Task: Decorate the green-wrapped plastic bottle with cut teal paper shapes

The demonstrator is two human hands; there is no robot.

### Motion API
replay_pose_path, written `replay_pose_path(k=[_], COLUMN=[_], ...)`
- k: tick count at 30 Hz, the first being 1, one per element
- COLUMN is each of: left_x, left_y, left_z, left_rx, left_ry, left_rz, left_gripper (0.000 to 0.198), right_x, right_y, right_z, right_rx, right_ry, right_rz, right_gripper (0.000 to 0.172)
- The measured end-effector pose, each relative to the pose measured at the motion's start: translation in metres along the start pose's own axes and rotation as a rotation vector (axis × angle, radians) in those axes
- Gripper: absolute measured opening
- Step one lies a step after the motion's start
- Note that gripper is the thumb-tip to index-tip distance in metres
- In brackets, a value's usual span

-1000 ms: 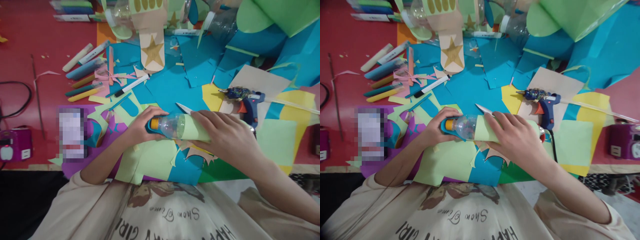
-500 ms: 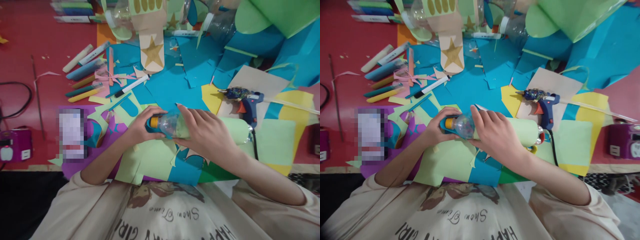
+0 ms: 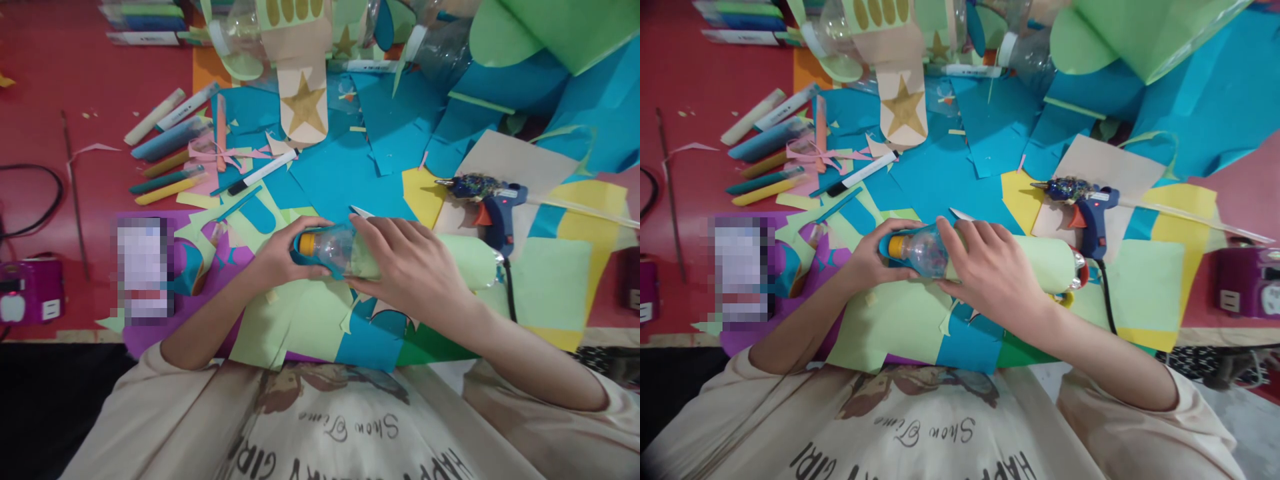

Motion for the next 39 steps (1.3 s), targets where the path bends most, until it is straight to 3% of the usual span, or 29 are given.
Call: replay_pose_path(k=[6,13,24,29,39], left_x=[-0.0007,-0.0001,0.0003,-0.0029,0.0056], left_y=[-0.0003,-0.0002,0.0013,0.0019,-0.0010], left_z=[0.0001,0.0001,0.0009,0.0008,0.0026], left_rx=[0.032,0.021,0.020,0.003,-0.024], left_ry=[0.015,0.016,0.053,0.052,0.060], left_rz=[0.027,0.027,0.095,0.065,0.057], left_gripper=[0.070,0.068,0.064,0.065,0.066], right_x=[-0.0014,-0.0017,-0.0014,-0.0015,-0.0020], right_y=[-0.0037,-0.0040,-0.0059,-0.0069,-0.0055], right_z=[-0.0029,-0.0006,-0.0075,-0.0086,-0.0070], right_rx=[0.034,0.012,-0.007,0.009,-0.008], right_ry=[-0.022,-0.028,-0.079,-0.082,-0.122], right_rz=[0.047,0.058,0.069,0.095,0.095], right_gripper=[0.087,0.072,0.067,0.077,0.061])
Point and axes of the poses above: each hand's wrist, its own y-axis away from the middle knuckle, its own z-axis out of the palm, x = y × z, the point moved 7 cm from there along -y, towards the middle knuckle, and after that the axes turned 9 degrees about z, right-handed, at the moved point
